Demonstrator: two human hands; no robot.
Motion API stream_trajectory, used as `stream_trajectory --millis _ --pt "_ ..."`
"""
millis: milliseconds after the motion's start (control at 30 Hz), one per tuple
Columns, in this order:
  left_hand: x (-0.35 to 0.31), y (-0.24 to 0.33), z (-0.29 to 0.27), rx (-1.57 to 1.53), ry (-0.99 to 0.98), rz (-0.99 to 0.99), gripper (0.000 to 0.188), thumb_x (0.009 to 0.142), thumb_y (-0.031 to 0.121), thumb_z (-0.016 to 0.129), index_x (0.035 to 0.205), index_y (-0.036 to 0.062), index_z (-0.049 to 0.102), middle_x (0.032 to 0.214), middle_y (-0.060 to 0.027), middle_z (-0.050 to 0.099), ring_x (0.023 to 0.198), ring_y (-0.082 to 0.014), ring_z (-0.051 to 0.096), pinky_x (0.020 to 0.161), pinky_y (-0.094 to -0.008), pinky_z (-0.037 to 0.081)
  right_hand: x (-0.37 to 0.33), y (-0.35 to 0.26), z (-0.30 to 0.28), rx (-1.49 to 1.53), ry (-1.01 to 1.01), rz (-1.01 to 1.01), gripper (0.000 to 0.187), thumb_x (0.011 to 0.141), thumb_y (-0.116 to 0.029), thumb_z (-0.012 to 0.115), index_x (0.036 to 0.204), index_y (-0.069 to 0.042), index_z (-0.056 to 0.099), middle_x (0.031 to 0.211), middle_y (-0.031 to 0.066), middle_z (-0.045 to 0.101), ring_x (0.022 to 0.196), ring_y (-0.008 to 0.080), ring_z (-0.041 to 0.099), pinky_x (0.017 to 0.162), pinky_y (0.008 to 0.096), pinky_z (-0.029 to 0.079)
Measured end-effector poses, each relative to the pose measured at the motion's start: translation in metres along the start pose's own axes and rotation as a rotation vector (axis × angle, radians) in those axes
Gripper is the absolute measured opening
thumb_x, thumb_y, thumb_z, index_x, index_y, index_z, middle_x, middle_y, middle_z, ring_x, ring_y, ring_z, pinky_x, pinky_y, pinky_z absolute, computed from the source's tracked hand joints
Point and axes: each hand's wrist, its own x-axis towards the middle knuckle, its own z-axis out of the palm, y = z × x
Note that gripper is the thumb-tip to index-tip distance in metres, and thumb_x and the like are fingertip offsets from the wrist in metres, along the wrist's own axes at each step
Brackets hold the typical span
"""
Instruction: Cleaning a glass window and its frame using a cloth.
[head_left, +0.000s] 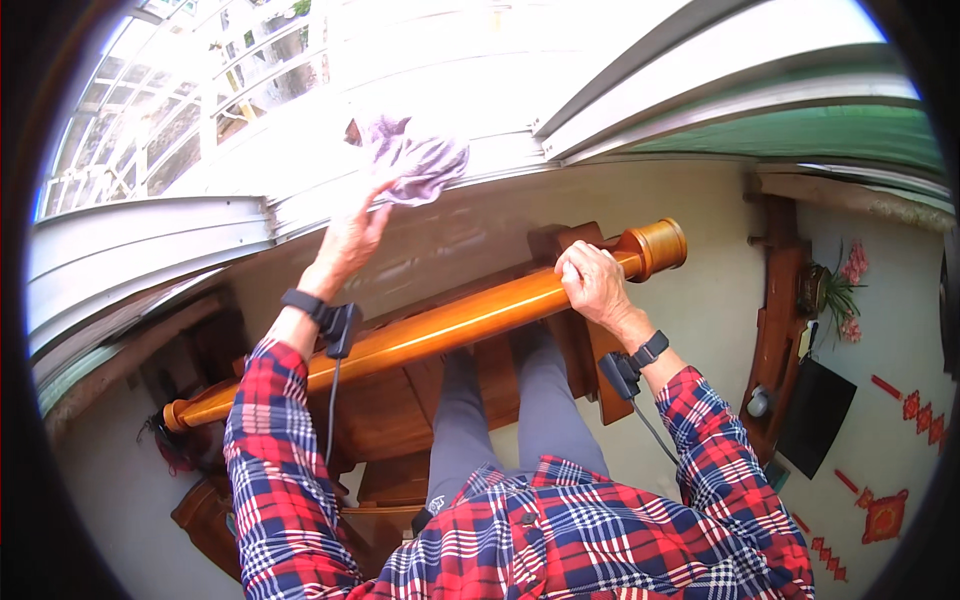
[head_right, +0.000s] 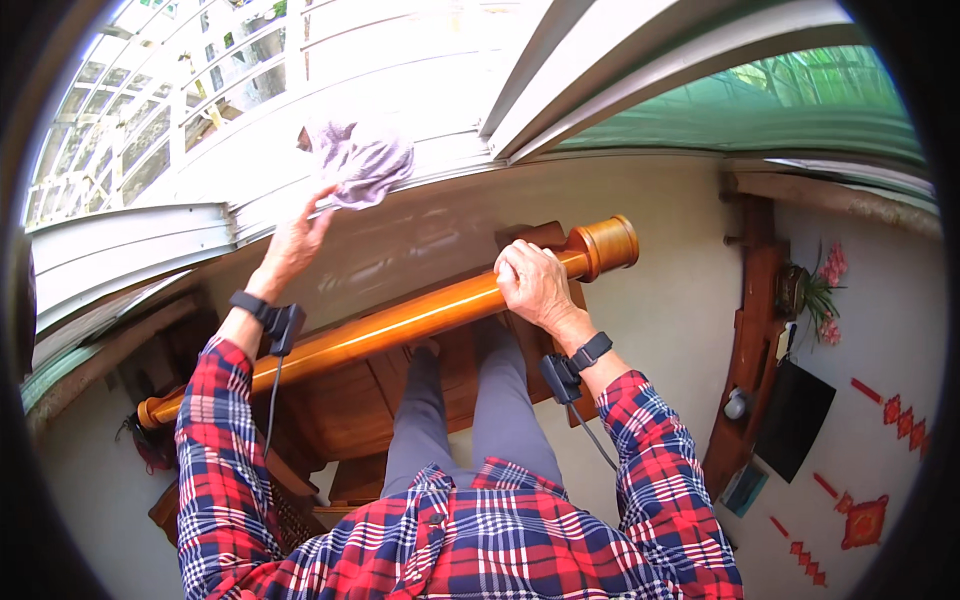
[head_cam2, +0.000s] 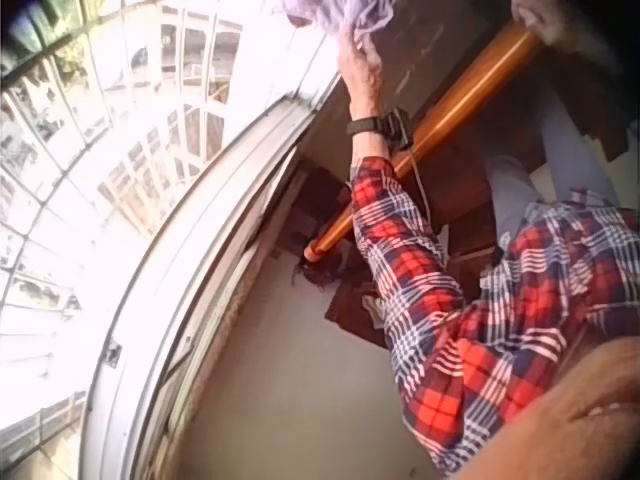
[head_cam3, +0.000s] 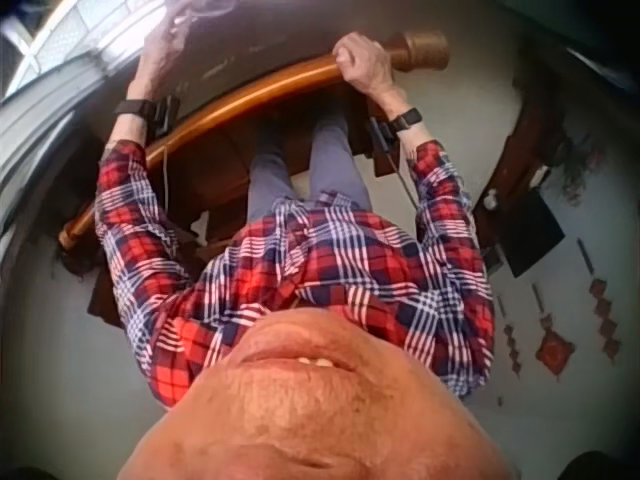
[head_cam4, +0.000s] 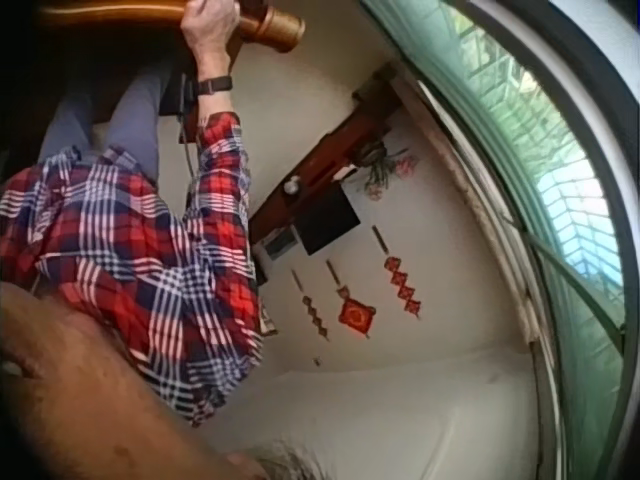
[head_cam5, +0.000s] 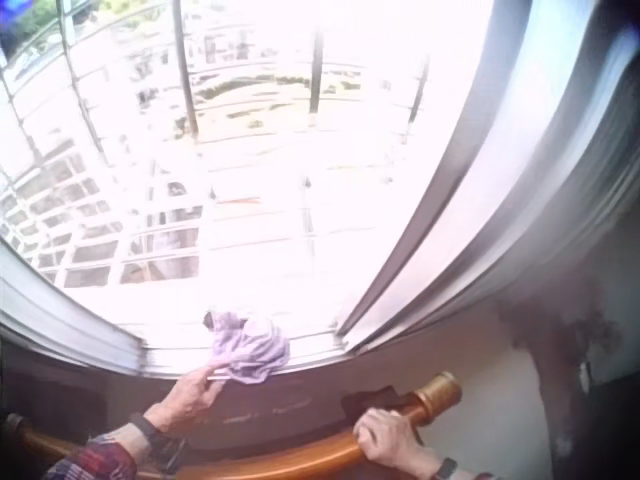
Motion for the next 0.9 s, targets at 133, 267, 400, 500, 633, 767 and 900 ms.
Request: stream_trajectory --millis 133,267,400,500,633,767,900 --pt "-0.091 0.013 -0.09 0.054 -0.185 -0.156 0.029 0.094 0.009 0.065 0.121 0.0016 0.061 0.114 -0.0186 0.067 0.112 -0.037 0.062 0.098 -0.0435 0.049 0.031 -0.021 0.0 0.249 -0.318 0.171 0.007 0.087 -0.006 0.062 0.094 -0.005 0.059 0.084 0.0139 0.063 0.077 0.0342 0.065 0.071 0.0437 0.053" --pt "-0.188 0.01 -0.134 0.39 -0.288 -0.11 0.023 0.095 0.013 0.064 0.115 0.0011 0.062 0.111 -0.0195 0.066 0.106 -0.039 0.063 0.094 -0.0446 0.051 0.107 -0.042 0.033 0.008 -0.25 -0.262 0.021 0.086 -0.01 0.069 0.104 -0.006 0.058 0.091 0.0131 0.063 0.082 0.0323 0.065 0.073 0.042 0.055" --pt "-0.278 -0.04 -0.139 0.344 -0.09 -0.436 0.021 0.099 0.02 0.059 0.108 0.0027 0.065 0.101 -0.0167 0.067 0.096 -0.0363 0.064 0.087 -0.0439 0.052 0.179 -0.088 0.108 -0.266 -0.044 -0.611 0.034 0.084 -0.015 0.072 0.115 -0.009 0.057 0.111 0.0125 0.06 0.104 0.0322 0.062 0.085 0.0435 0.053" --pt "-0.285 -0.051 -0.129 0.321 0.053 -0.505 0.023 0.1 0.026 0.056 0.1 0.0045 0.065 0.09 -0.0137 0.067 0.087 -0.0341 0.065 0.078 -0.0426 0.052 0.208 -0.086 0.142 -0.424 -0.202 -0.698 0.025 0.085 -0.015 0.067 0.106 -0.009 0.057 0.11 0.0109 0.057 0.105 0.0293 0.059 0.084 0.0447 0.053" --pt "-0.291 -0.062 -0.129 0.281 0.171 -0.546 0.024 0.097 0.028 0.06 0.093 0.0055 0.064 0.079 -0.0096 0.067 0.075 -0.0316 0.065 0.067 -0.0392 0.052 0.206 -0.094 0.165 -0.509 -0.356 -0.595 0.031 0.087 -0.016 0.065 0.115 -0.008 0.055 0.111 0.0126 0.057 0.106 0.0326 0.059 0.087 0.0436 0.053" --pt "-0.303 -0.067 -0.132 0.298 0.228 -0.574 0.023 0.093 0.03 0.065 0.089 0.0071 0.064 0.078 -0.0079 0.066 0.073 -0.0278 0.065 0.066 -0.0386 0.052 0.207 -0.127 0.17 -0.593 -0.387 -0.67 0.025 0.089 -0.017 0.063 0.111 -0.008 0.055 0.107 0.0119 0.059 0.098 0.0271 0.061 0.08 0.0405 0.054" --pt "-0.305 -0.066 -0.139 0.364 0.205 -0.555 0.024 0.092 0.031 0.066 0.086 0.0075 0.063 0.077 -0.008 0.065 0.074 -0.0284 0.064 0.066 -0.04 0.051 0.232 -0.174 0.218 -0.669 -0.421 -0.595 0.014 0.087 -0.006 0.056 0.101 -0.006 0.06 0.087 0.0121 0.061 0.077 0.0276 0.061 0.063 0.0423 0.051"
